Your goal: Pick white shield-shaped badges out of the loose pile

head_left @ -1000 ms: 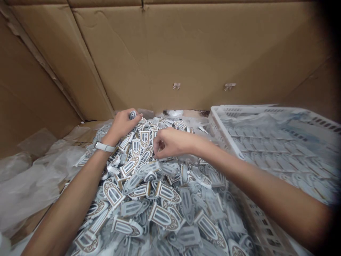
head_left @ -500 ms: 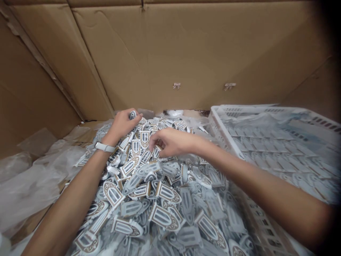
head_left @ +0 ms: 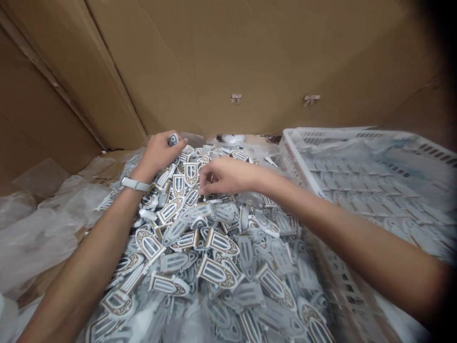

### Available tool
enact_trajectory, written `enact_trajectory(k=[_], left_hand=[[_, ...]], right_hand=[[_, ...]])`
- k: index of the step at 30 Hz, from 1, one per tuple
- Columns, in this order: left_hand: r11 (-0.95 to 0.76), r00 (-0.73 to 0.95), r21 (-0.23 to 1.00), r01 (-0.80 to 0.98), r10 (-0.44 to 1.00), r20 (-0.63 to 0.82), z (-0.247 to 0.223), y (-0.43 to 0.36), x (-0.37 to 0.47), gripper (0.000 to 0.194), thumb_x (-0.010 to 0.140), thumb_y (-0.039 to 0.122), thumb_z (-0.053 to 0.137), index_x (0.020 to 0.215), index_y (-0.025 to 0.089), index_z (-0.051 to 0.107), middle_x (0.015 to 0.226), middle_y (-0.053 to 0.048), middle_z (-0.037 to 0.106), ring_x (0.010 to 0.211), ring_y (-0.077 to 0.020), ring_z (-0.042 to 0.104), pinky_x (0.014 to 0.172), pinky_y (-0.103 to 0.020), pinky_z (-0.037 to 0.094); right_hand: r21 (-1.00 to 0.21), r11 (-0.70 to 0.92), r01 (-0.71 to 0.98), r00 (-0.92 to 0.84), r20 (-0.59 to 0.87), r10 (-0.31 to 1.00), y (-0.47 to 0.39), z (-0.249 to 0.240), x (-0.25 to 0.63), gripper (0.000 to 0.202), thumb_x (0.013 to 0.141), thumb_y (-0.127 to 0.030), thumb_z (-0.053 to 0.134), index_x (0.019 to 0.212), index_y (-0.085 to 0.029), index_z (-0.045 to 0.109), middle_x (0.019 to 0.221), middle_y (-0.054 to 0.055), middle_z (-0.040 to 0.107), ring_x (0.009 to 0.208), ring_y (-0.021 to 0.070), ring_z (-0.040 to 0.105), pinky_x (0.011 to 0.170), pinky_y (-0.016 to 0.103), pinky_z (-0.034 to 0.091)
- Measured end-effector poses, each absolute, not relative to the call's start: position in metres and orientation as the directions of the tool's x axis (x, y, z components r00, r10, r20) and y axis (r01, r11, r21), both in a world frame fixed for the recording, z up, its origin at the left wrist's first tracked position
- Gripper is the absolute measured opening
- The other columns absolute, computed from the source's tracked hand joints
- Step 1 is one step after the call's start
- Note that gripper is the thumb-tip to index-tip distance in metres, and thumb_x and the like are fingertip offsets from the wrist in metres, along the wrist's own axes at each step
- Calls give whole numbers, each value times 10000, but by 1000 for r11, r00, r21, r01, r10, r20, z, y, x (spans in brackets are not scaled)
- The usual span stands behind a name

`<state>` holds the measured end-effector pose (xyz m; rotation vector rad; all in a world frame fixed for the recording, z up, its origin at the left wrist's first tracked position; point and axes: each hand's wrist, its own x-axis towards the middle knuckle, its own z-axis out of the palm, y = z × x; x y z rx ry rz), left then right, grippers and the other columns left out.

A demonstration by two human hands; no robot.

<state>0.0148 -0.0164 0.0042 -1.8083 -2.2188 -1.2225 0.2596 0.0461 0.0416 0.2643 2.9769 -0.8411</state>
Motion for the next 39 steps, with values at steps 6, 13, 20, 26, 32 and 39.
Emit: enact_trajectory(k=[6, 13, 20, 26, 32, 39], left_hand=[[21, -346, 561, 828, 807, 480, 4, -15, 16, 346, 938, 511, 653, 789, 200, 680, 802, -32, 694, 782, -187, 586, 752, -356, 399], [18, -326, 541, 841, 815, 480, 5, -17, 17, 374, 975, 496, 639, 820, 161, 696, 797, -30, 684, 788, -171, 576, 754, -350, 399], [34, -335, 539, 841, 816, 471, 7, -18, 19, 366, 970, 504, 642, 824, 174, 701, 808, -24, 693, 800, -179, 583, 760, -352, 405], [12, -330, 549, 836, 809, 486, 6, -17, 17, 349, 952, 506, 657, 805, 191, 687, 817, -30, 711, 797, -191, 602, 767, -352, 413], [6, -320, 544, 839, 814, 485, 5, -16, 15, 342, 947, 508, 654, 814, 195, 696, 819, -30, 714, 800, -194, 614, 752, -338, 414], [29, -340, 552, 833, 814, 471, 5, -16, 14, 334, 934, 521, 653, 823, 211, 708, 822, -24, 726, 801, -206, 630, 755, -344, 413]], right_hand=[[-491, 846, 207, -978, -91, 187, 48, 41, 258, 180, 921, -340, 828, 968, -166, 825, 932, 21, 776, 823, 137, 616, 774, 303, 407], [-409, 854, 322, -946, -175, 273, 44, 48, 260, 340, 932, -476, 839, 981, -142, 797, 877, 41, 748, 765, 146, 578, 725, 320, 381], [-447, 850, 277, -960, -154, 232, 48, 47, 260, 301, 893, -423, 878, 1016, -156, 811, 932, 33, 766, 816, 143, 622, 766, 302, 420], [-477, 853, 212, -976, -139, 165, 50, 42, 258, 308, 854, -326, 877, 1122, -182, 831, 998, 37, 769, 861, 157, 642, 795, 311, 432], [-490, 844, 218, -975, -151, 164, 48, 45, 260, 358, 857, -340, 890, 1162, -172, 812, 1017, 39, 767, 848, 154, 639, 777, 310, 433], [-425, 832, 357, -933, -201, 298, 45, 49, 261, 502, 809, -514, 929, 1134, -175, 752, 1033, 63, 756, 831, 178, 625, 727, 318, 394]])
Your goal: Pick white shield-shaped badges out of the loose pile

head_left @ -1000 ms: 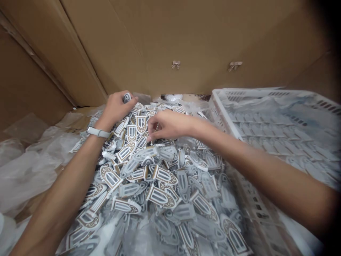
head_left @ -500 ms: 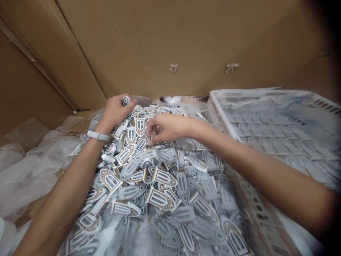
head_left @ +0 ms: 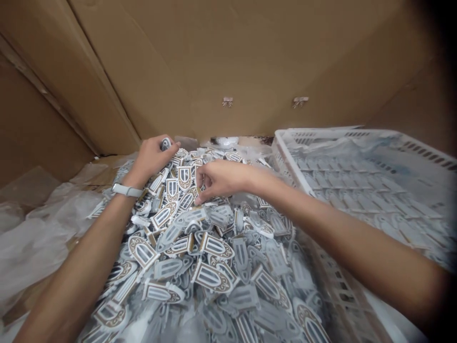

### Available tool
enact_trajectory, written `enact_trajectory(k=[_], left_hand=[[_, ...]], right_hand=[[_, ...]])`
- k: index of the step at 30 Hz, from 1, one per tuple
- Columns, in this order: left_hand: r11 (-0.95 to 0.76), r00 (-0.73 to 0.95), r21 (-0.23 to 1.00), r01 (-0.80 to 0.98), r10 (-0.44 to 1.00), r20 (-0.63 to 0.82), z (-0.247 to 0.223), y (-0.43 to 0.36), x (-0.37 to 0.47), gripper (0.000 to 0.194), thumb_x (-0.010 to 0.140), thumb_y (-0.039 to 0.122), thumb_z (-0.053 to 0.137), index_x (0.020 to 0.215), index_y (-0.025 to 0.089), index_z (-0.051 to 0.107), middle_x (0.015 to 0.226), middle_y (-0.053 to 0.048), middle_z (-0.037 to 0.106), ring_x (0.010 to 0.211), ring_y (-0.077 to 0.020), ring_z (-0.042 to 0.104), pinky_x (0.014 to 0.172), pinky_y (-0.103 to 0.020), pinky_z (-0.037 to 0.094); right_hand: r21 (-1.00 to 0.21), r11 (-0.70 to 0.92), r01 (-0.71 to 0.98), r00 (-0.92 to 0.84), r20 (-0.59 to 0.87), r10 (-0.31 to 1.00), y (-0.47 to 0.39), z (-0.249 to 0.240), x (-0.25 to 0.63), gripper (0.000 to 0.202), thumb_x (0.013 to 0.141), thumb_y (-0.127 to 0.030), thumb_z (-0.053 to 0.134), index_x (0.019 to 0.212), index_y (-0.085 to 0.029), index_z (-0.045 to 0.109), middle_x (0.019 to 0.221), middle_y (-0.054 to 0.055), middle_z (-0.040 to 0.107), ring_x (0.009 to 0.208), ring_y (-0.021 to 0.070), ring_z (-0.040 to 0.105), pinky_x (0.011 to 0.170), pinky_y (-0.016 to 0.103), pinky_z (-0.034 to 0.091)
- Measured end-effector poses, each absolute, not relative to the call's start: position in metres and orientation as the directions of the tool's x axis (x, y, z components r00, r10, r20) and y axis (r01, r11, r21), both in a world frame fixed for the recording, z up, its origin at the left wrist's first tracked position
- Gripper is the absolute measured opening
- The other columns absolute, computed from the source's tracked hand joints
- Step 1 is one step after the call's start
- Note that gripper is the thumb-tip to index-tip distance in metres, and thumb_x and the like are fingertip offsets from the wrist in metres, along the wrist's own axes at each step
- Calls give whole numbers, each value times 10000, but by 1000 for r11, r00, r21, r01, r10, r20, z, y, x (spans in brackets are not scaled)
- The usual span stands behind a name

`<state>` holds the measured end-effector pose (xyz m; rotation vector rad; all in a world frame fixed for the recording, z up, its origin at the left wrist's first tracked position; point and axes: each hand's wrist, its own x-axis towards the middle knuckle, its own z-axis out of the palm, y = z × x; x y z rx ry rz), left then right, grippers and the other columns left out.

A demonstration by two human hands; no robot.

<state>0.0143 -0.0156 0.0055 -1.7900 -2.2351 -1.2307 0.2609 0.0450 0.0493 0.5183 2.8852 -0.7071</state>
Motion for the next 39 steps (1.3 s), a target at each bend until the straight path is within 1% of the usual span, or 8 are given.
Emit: enact_trajectory(k=[3, 9, 17, 21, 27, 32, 35, 39], left_hand=[[24, -334, 549, 835, 815, 473, 6, -16, 15, 335, 936, 516, 650, 816, 208, 706, 811, -21, 722, 795, -202, 626, 747, -340, 411], [45, -345, 543, 838, 815, 465, 7, -18, 17, 336, 938, 516, 644, 841, 202, 714, 825, -14, 730, 809, -195, 629, 753, -321, 417], [60, -338, 525, 849, 825, 453, 7, -17, 14, 350, 926, 537, 623, 844, 209, 713, 804, -18, 713, 800, -201, 631, 739, -328, 409], [61, -346, 536, 842, 825, 448, 7, -16, 15, 353, 916, 548, 626, 848, 213, 717, 845, -24, 738, 838, -212, 654, 769, -333, 423], [52, -334, 527, 848, 824, 457, 6, -16, 13, 358, 923, 557, 621, 856, 217, 712, 873, -16, 749, 864, -212, 666, 789, -328, 435], [54, -337, 528, 847, 823, 457, 4, -14, 10, 368, 921, 565, 616, 873, 216, 720, 887, -17, 757, 874, -214, 666, 800, -325, 440], [52, -339, 534, 844, 824, 455, 4, -13, 11, 370, 916, 566, 624, 874, 213, 726, 870, -15, 752, 856, -208, 662, 795, -322, 440], [49, -341, 540, 840, 823, 454, 4, -14, 10, 380, 923, 575, 627, 859, 213, 724, 853, -8, 745, 838, -201, 656, 777, -318, 435]], right_hand=[[-430, 838, 335, -941, -200, 274, 46, 49, 261, 459, 832, -492, 918, 1116, -180, 737, 1032, 55, 752, 821, 169, 613, 725, 314, 381], [-442, 851, 284, -954, -218, 206, 47, 53, 262, 356, 853, -302, 912, 1140, -177, 743, 976, 21, 746, 808, 144, 615, 779, 293, 397], [-412, 869, 274, -957, -205, 205, 48, 53, 263, 327, 881, -181, 843, 1193, -162, 747, 974, 16, 753, 805, 134, 616, 781, 287, 408], [-427, 854, 299, -952, -193, 237, 48, 51, 265, 394, 892, -175, 826, 1271, -169, 719, 988, 24, 759, 823, 141, 626, 789, 287, 412], [-430, 859, 276, -958, -198, 208, 46, 52, 267, 460, 941, -204, 786, 1395, -205, 715, 1003, 40, 761, 843, 158, 647, 812, 295, 425], [-419, 865, 274, -959, -183, 215, 45, 53, 267, 408, 942, -205, 781, 1347, -197, 731, 1044, 47, 759, 865, 158, 646, 809, 289, 429], [-441, 854, 277, -958, -194, 211, 45, 53, 266, 430, 903, -224, 827, 1318, -174, 726, 978, 31, 747, 829, 149, 634, 793, 284, 429], [-475, 843, 253, -960, -233, 157, 48, 52, 265, 447, 835, -243, 895, 1253, -176, 750, 884, -3, 734, 792, 143, 623, 775, 283, 422]])
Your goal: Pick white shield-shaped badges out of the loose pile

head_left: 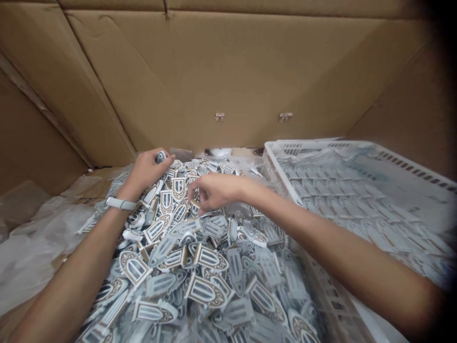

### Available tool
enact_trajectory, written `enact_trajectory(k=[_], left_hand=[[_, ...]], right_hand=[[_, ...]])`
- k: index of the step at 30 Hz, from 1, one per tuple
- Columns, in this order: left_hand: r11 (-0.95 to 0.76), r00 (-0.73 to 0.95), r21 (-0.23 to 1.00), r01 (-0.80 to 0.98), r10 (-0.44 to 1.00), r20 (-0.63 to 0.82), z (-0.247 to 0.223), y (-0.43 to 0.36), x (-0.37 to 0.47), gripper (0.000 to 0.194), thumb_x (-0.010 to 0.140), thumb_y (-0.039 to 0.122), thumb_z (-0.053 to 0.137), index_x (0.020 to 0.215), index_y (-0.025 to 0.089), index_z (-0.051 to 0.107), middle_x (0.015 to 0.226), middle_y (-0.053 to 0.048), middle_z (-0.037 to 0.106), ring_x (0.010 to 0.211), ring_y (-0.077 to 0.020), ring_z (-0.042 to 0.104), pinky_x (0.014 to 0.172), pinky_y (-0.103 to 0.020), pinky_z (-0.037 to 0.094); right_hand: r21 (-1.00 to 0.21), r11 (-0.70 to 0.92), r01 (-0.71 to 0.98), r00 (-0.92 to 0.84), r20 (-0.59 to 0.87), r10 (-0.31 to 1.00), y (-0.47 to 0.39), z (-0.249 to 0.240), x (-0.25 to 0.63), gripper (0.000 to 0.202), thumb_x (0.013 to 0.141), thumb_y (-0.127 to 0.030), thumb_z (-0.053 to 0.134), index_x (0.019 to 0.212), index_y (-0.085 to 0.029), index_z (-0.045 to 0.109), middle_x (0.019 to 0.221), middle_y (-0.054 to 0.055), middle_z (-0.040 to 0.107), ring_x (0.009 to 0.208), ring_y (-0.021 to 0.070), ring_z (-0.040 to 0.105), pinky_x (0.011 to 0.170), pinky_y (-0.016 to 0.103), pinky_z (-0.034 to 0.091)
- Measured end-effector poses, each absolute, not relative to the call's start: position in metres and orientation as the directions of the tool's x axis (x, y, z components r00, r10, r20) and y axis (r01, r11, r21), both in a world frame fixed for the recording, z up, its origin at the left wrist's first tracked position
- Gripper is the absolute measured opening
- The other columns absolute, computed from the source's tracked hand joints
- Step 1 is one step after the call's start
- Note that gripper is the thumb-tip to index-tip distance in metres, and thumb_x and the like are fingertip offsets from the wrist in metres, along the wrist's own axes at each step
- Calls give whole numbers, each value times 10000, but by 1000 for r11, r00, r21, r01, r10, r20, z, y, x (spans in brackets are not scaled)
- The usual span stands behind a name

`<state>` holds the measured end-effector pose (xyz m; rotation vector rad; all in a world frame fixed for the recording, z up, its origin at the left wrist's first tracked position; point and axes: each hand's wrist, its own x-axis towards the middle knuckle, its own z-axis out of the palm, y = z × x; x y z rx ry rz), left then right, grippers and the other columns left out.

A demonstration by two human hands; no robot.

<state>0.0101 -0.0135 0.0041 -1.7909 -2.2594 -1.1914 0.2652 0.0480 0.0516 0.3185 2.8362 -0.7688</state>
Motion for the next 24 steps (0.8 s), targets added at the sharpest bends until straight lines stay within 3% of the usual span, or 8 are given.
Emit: enact_trajectory(k=[8, 13, 20, 24], left_hand=[[64, -346, 538, 840, 828, 442, 6, -16, 12, 377, 937, 568, 621, 867, 213, 729, 860, -4, 749, 859, -203, 665, 786, -313, 431], [67, -346, 535, 842, 828, 441, 6, -15, 13, 383, 942, 574, 617, 865, 215, 726, 871, -6, 753, 867, -205, 661, 792, -310, 427], [67, -337, 525, 848, 833, 438, 6, -16, 13, 375, 952, 566, 624, 871, 213, 721, 885, -15, 763, 871, -213, 664, 792, -311, 434], [69, -339, 521, 851, 830, 443, 6, -15, 12, 373, 956, 566, 623, 894, 215, 734, 887, -20, 772, 877, -220, 673, 797, -315, 444]], right_hand=[[-518, 802, 296, -942, -298, 155, 50, 53, 265, 557, 767, -168, 897, 1296, -156, 720, 928, -7, 764, 794, 132, 641, 763, 274, 433], [-491, 814, 312, -939, -288, 186, 49, 54, 265, 459, 806, -164, 867, 1244, -156, 730, 941, 7, 768, 806, 136, 652, 766, 278, 435], [-437, 843, 315, -944, -240, 228, 51, 51, 265, 465, 770, -440, 955, 1110, -202, 745, 924, 7, 747, 766, 142, 607, 705, 298, 391], [-362, 872, 329, -939, -220, 263, 47, 52, 265, 420, 888, -603, 819, 911, -196, 717, 822, 15, 704, 708, 141, 554, 664, 328, 353]])
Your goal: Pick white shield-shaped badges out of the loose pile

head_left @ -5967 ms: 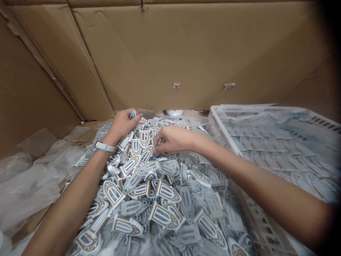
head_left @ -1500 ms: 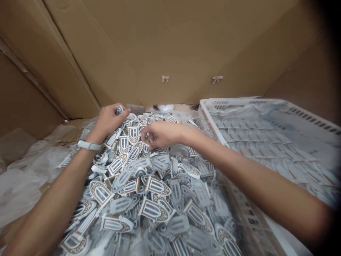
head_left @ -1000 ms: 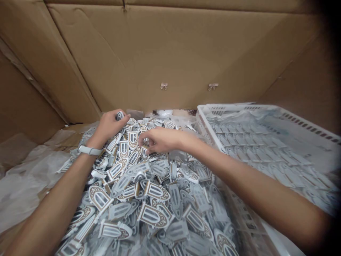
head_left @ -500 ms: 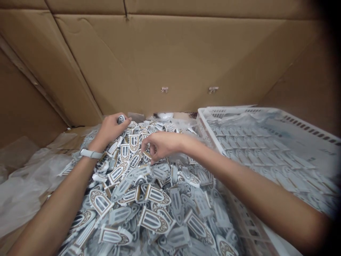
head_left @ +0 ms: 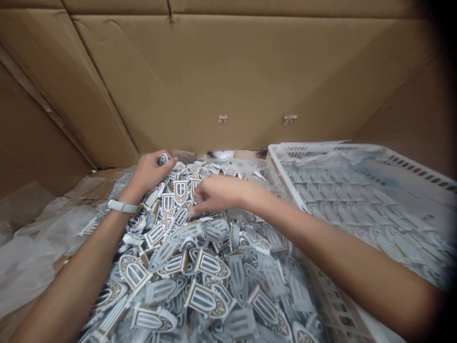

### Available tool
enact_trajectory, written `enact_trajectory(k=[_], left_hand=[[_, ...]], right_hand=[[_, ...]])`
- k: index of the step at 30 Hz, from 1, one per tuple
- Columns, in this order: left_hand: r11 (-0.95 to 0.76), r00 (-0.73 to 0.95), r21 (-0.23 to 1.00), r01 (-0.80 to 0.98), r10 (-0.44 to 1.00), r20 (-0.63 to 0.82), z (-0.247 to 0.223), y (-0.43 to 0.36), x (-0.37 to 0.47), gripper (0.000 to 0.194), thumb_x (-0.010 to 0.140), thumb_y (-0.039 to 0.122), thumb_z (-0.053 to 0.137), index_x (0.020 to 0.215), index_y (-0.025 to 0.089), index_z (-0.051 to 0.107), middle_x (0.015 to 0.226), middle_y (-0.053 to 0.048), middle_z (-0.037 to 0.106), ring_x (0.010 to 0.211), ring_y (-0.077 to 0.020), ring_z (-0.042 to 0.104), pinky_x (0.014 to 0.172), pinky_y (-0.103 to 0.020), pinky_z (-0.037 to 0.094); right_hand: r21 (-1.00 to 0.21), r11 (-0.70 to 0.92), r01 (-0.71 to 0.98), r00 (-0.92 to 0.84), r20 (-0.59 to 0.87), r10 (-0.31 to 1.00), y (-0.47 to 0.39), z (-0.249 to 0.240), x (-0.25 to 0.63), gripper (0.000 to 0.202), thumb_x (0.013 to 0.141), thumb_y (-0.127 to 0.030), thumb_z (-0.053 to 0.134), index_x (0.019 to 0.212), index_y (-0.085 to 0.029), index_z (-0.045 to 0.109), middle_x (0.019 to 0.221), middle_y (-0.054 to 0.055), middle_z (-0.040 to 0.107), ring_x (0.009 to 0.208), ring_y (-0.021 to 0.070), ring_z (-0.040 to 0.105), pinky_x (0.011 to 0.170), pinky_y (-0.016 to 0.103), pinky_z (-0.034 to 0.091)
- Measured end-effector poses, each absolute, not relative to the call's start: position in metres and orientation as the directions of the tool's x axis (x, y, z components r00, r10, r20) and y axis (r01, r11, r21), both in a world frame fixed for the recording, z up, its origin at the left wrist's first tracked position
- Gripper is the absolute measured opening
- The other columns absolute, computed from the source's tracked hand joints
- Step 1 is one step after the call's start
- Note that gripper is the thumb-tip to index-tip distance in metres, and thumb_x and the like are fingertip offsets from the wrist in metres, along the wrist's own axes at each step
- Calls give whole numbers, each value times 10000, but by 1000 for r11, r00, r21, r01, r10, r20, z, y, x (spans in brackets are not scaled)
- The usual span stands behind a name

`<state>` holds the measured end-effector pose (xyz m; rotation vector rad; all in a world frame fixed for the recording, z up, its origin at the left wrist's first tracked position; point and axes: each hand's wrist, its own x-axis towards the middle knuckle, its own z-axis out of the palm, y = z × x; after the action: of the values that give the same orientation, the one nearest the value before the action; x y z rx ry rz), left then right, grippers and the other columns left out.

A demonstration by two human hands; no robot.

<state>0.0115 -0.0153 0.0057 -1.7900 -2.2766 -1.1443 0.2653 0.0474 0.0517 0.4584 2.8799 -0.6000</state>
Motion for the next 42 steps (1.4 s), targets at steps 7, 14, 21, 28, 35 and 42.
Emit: enact_trajectory(k=[7, 14, 21, 28, 35, 42], left_hand=[[76, -349, 531, 844, 830, 435, 7, -15, 14, 376, 933, 572, 628, 876, 215, 732, 877, -24, 764, 867, -220, 669, 799, -323, 441], [73, -346, 530, 845, 830, 437, 8, -16, 14, 384, 917, 585, 621, 868, 218, 724, 888, -29, 766, 862, -224, 666, 799, -328, 446], [72, -342, 527, 847, 832, 437, 8, -16, 14, 364, 924, 573, 622, 876, 226, 721, 905, -24, 769, 885, -225, 669, 806, -326, 439], [61, -339, 531, 845, 830, 443, 7, -16, 13, 350, 932, 559, 630, 869, 229, 729, 882, -16, 759, 870, -218, 669, 793, -328, 437], [65, -342, 521, 851, 821, 458, 6, -16, 14, 340, 927, 536, 622, 858, 216, 715, 857, -20, 752, 846, -216, 660, 776, -329, 435], [57, -334, 527, 848, 828, 449, 8, -17, 16, 364, 932, 564, 625, 842, 219, 698, 860, -26, 748, 844, -223, 656, 774, -335, 436]], right_hand=[[-368, 883, 290, -952, -201, 230, 46, 52, 266, 361, 952, -528, 779, 868, -188, 691, 797, 4, 680, 699, 127, 528, 670, 326, 341], [-355, 867, 349, -927, -266, 264, 37, 59, 267, 380, 1007, -542, 724, 887, -183, 690, 806, 12, 693, 694, 131, 524, 668, 330, 343], [-389, 830, 401, -898, -347, 272, 32, 59, 265, 368, 995, -541, 749, 984, -181, 673, 863, 25, 704, 771, 151, 562, 705, 309, 382], [-419, 850, 318, -933, -295, 204, 29, 56, 264, 371, 925, -399, 850, 1168, -169, 691, 1035, 40, 701, 834, 152, 559, 738, 297, 384], [-402, 866, 297, -942, -274, 195, 34, 55, 264, 372, 904, -326, 853, 1218, -148, 766, 1039, 39, 719, 833, 143, 565, 759, 291, 411], [-417, 883, 214, -966, -222, 129, 44, 48, 265, 361, 840, -215, 841, 1199, -196, 802, 1022, 14, 731, 854, 148, 598, 784, 295, 433]])
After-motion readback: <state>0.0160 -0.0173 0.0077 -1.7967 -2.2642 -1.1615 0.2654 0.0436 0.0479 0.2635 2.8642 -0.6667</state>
